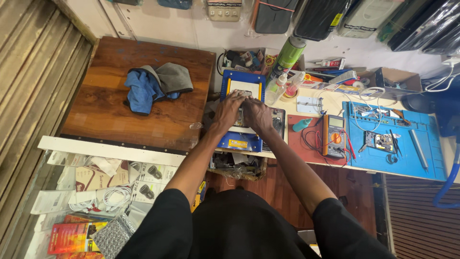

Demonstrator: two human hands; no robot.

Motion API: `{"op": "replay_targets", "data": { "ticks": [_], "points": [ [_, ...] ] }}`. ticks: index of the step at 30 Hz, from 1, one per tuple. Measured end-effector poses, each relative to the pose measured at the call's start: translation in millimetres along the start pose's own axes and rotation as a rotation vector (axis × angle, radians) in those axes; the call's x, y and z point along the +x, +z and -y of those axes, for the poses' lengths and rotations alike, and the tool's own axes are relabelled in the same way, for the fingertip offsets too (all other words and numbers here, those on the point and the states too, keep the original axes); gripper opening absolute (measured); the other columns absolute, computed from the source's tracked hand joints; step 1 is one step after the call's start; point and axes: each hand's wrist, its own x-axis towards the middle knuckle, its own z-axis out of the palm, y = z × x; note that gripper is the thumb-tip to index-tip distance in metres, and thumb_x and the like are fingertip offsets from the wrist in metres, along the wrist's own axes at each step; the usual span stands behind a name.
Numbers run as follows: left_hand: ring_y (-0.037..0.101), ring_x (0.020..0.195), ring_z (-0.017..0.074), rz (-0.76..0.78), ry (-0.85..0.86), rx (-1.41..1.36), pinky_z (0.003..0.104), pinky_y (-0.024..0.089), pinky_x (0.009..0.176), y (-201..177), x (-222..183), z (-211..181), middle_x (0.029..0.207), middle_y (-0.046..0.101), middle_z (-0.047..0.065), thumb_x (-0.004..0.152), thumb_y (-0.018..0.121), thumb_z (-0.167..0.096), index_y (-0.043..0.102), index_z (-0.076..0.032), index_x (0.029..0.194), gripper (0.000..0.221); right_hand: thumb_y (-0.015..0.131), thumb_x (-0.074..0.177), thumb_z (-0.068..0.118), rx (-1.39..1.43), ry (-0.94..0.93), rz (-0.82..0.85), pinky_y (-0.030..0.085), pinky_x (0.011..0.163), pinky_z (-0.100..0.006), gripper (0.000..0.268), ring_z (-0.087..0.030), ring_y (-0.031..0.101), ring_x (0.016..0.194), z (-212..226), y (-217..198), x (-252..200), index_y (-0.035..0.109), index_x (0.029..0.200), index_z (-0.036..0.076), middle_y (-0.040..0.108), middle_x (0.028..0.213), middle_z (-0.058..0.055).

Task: The person removes a mobile phone screen using a heating machine and a small prying tool, tests circuit board components with a multimeter, and retrieves another device from a box of parts.

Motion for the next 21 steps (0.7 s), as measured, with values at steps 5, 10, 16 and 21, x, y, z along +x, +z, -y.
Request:
{"op": "replay_targets", "data": {
  "ticks": [5, 10, 16, 21],
  "points": [
    [0.055, 0.136, 0.0324, 0.002, 0.076, 0.028, 0.044, 0.041, 0.119, -6.2, -5.3, -1.0, 0.138, 0.064, 0.018, 0.077, 0.059, 0.021, 0.066, -0.002, 0.131, 0.059, 0.060, 0.088, 0.006, 0.033, 0.099, 0.022, 0.062, 0.081, -0.046, 0.026, -0.038, 0.072, 0.104, 6.5, -2.5, 1.5, 0.070, 0.111, 0.003, 0.071, 0.121, -0.024],
    [0.058, 0.136, 0.0323, -0.050, 0.079, -0.073, 0.046, 0.036, 0.123, -22.8, -4.6, -7.9, 0.136, 0.067, 0.018, 0.080, 0.058, 0.021, 0.067, -0.003, 0.131, 0.057, 0.062, 0.087, 0.008, 0.078, 0.081, -0.035, 0.063, 0.080, -0.046, 0.025, -0.038, 0.073, 0.103, 8.1, -6.3, 0.9, 0.070, 0.110, 0.005, 0.073, 0.118, -0.023],
    [0.059, 0.133, 0.0349, -0.095, 0.068, -0.171, 0.051, 0.038, 0.120, -32.6, -6.2, -14.8, 0.132, 0.068, 0.021, 0.079, 0.057, 0.019, 0.070, -0.001, 0.127, 0.053, 0.061, 0.091, 0.010, 0.059, 0.081, -0.032, 0.062, 0.081, -0.046, 0.024, -0.039, 0.073, 0.107, 2.2, 1.4, -2.3, 0.068, 0.113, 0.002, 0.072, 0.121, -0.024],
    [0.059, 0.134, 0.0330, -0.113, 0.055, -0.166, 0.052, 0.038, 0.121, -21.9, -5.8, -9.6, 0.132, 0.068, 0.019, 0.083, 0.059, 0.018, 0.070, -0.003, 0.127, 0.050, 0.061, 0.091, 0.009, 0.028, 0.076, -0.053, 0.057, 0.098, -0.047, 0.026, -0.040, 0.069, 0.113, 2.5, 7.4, -4.6, 0.067, 0.115, 0.003, 0.072, 0.122, -0.024]
  ]
}}
